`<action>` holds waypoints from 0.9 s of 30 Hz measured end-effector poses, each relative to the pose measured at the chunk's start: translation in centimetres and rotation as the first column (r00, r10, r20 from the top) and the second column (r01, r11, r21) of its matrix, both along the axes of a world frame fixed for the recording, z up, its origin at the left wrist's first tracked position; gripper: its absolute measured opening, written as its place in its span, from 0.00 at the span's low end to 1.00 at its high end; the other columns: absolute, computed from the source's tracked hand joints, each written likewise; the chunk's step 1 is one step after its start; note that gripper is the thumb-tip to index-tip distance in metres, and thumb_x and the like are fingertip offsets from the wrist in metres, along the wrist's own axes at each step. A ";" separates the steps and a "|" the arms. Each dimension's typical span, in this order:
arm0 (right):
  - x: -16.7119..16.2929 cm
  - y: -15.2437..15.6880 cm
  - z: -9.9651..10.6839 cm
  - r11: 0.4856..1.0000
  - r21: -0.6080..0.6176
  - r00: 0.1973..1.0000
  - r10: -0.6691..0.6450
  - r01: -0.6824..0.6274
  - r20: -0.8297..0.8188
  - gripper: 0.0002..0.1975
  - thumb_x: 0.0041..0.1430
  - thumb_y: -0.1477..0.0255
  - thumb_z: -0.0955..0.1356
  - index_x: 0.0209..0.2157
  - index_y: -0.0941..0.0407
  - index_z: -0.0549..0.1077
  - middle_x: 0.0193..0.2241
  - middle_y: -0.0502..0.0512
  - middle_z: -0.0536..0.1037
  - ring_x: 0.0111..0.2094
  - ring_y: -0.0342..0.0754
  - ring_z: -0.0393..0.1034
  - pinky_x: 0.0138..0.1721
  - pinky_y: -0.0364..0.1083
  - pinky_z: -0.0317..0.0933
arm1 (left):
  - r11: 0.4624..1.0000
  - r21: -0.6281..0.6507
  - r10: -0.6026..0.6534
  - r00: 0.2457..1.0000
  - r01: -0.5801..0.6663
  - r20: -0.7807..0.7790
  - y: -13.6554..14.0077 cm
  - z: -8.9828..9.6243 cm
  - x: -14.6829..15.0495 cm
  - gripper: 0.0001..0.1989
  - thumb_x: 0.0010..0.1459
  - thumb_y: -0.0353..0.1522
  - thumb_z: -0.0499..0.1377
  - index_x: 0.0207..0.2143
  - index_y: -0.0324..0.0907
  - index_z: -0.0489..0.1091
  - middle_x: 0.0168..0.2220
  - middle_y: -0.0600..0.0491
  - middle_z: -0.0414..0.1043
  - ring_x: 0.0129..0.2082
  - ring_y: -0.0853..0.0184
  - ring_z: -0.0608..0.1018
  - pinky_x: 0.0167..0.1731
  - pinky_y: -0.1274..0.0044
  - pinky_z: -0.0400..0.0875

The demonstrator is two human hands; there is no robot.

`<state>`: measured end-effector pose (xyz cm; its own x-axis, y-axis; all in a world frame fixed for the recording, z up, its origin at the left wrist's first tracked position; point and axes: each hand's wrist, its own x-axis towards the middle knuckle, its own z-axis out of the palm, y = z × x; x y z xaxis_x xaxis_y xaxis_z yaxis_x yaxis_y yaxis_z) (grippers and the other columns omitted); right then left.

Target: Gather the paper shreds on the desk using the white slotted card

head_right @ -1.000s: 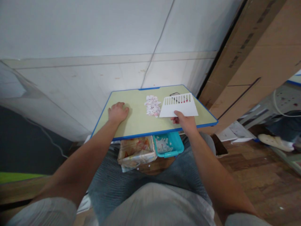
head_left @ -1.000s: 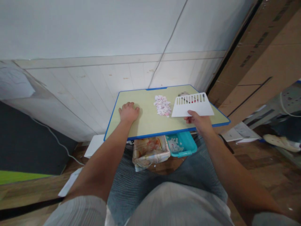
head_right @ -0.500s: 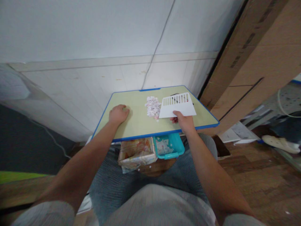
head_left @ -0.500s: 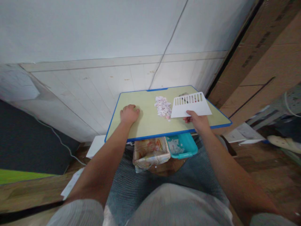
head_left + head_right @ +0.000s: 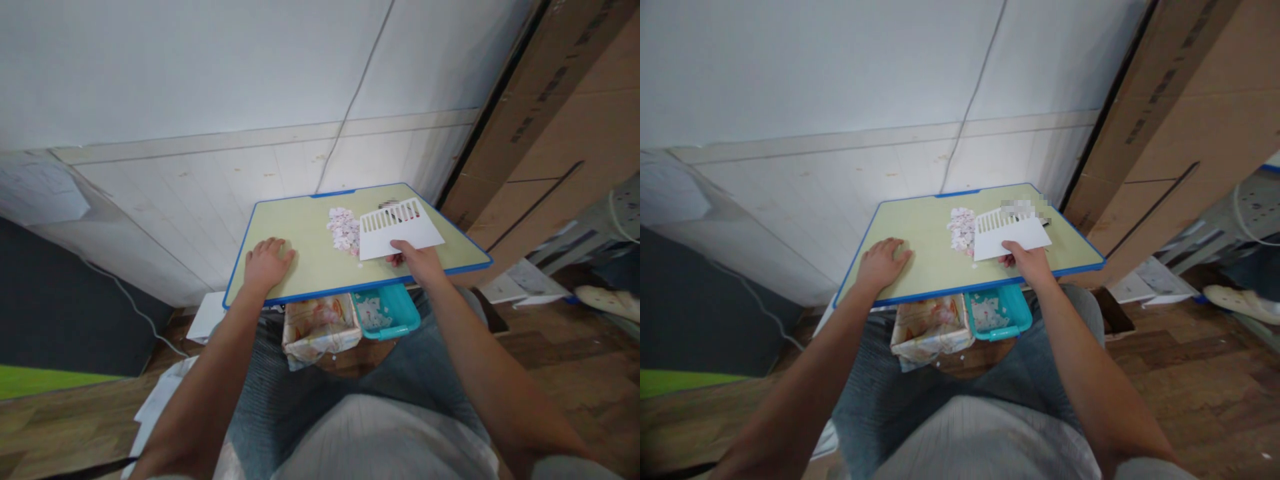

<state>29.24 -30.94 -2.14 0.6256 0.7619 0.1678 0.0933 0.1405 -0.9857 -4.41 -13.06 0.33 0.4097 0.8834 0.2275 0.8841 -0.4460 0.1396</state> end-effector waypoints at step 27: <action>0.1 -0.6 0.5 0.999 0.039 0.992 0.028 -0.023 -0.122 0.19 0.40 0.63 0.79 0.35 0.49 0.74 0.21 0.45 0.75 0.17 0.46 0.62 0.15 0.46 0.57 | 0.999 0.019 -0.030 0.997 0.029 0.072 0.6 -0.6 0.0 0.25 0.80 0.45 0.60 0.70 0.45 0.81 0.76 0.41 0.80 0.78 0.45 0.77 0.79 0.53 0.70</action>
<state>29.32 -31.53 -1.61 0.6236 0.7726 0.1197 -0.0318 0.1781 -0.9835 -4.44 -12.42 -0.27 0.4174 0.8667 0.2733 0.8584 -0.4747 0.1943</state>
